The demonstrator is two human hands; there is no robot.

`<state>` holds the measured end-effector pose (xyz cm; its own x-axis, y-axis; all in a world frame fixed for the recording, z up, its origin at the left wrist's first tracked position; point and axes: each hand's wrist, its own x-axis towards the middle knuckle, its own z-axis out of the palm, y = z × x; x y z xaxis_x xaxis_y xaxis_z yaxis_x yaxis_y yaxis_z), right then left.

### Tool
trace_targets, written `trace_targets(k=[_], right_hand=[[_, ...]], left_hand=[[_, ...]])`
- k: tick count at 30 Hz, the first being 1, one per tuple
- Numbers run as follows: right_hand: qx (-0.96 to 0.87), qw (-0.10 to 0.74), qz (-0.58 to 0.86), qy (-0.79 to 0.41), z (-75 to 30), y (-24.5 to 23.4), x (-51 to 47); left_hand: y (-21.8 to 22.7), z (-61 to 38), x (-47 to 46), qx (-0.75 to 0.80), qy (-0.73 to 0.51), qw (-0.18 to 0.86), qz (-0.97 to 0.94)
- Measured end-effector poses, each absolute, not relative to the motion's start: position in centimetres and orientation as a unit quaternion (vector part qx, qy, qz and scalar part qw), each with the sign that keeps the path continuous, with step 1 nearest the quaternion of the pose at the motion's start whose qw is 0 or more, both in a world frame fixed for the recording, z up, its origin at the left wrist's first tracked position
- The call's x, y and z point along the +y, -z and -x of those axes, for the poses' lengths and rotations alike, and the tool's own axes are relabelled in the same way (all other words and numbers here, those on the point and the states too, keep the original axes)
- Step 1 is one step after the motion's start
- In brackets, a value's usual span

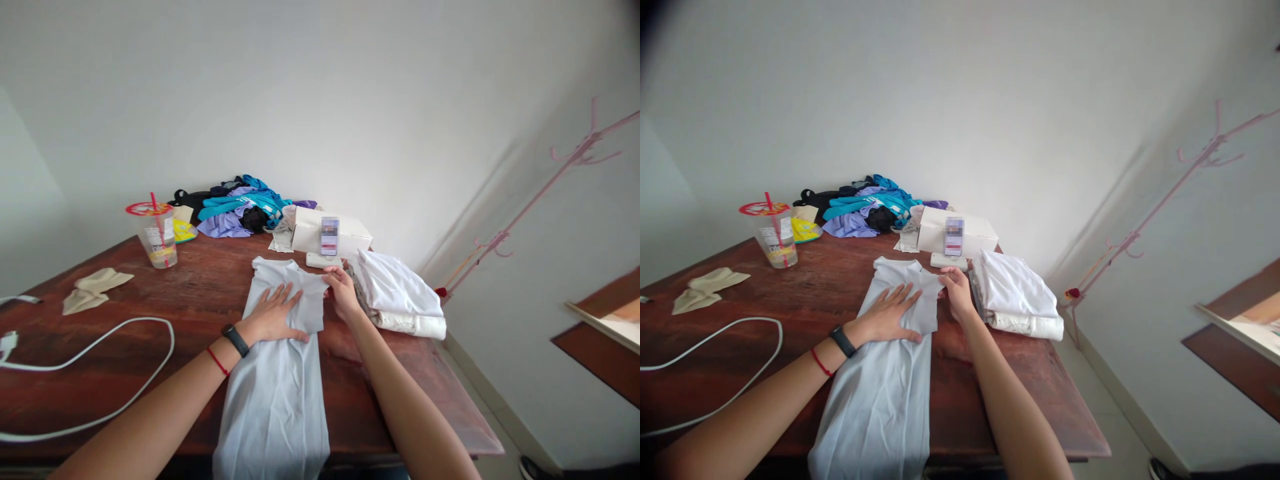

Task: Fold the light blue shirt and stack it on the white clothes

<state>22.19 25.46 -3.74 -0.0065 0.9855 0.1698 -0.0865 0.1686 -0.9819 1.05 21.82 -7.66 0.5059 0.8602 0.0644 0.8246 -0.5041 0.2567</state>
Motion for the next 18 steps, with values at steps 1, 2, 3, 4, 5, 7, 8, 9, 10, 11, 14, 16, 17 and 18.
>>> trace_targets(k=[1,2,3,4,5,7,8,9,10,11,14,16,17,18], right_hand=[[-0.508,0.562,0.417,-0.503,-21.5,3.2,25.4],[-0.500,0.559,0.407,-0.521,-20.7,2.6,25.4],[-0.500,0.550,0.402,-0.534,-19.9,2.1,25.6],[-0.507,0.535,0.401,-0.544,-19.0,1.6,26.0],[-0.519,0.515,0.407,-0.547,-18.1,1.1,26.4],[-0.548,0.471,0.432,-0.540,-16.0,0.6,27.4],[-0.559,0.448,0.452,-0.531,-14.9,0.6,27.9],[-0.566,0.430,0.468,-0.525,-13.7,0.8,28.4],[-0.570,0.417,0.482,-0.519,-12.5,1.2,28.8],[-0.572,0.404,0.495,-0.514,-11.4,1.7,29.1],[-0.579,0.367,0.529,-0.500,-8.8,4.0,29.7],[-0.589,0.349,0.542,-0.486,-7.7,5.4,29.8],[-0.597,0.345,0.543,-0.479,-7.3,5.9,29.9],[-0.606,0.343,0.540,-0.473,-7.1,6.1,29.9]], left_hand=[[7.6,-1.1,21.7,0.489,-0.090,0.101,-0.862],[7.6,-1.2,21.7,0.489,-0.090,0.105,-0.861],[7.6,-1.2,21.6,0.489,-0.091,0.108,-0.860],[7.6,-1.2,21.6,0.489,-0.093,0.112,-0.860],[7.6,-1.2,21.5,0.487,-0.097,0.115,-0.860],[7.6,-1.2,21.5,0.480,-0.108,0.119,-0.862],[7.6,-1.2,21.4,0.475,-0.115,0.121,-0.864],[7.6,-1.2,21.3,0.469,-0.124,0.121,-0.866],[7.6,-1.2,21.2,0.464,-0.133,0.119,-0.868],[7.5,-1.2,21.1,0.459,-0.141,0.116,-0.870],[7.3,-1.4,20.5,0.449,-0.155,0.111,-0.873],[7.2,-1.5,20.3,0.446,-0.159,0.110,-0.874],[7.3,-1.5,20.3,0.444,-0.162,0.109,-0.874],[7.4,-1.5,20.3,0.444,-0.165,0.109,-0.874]])
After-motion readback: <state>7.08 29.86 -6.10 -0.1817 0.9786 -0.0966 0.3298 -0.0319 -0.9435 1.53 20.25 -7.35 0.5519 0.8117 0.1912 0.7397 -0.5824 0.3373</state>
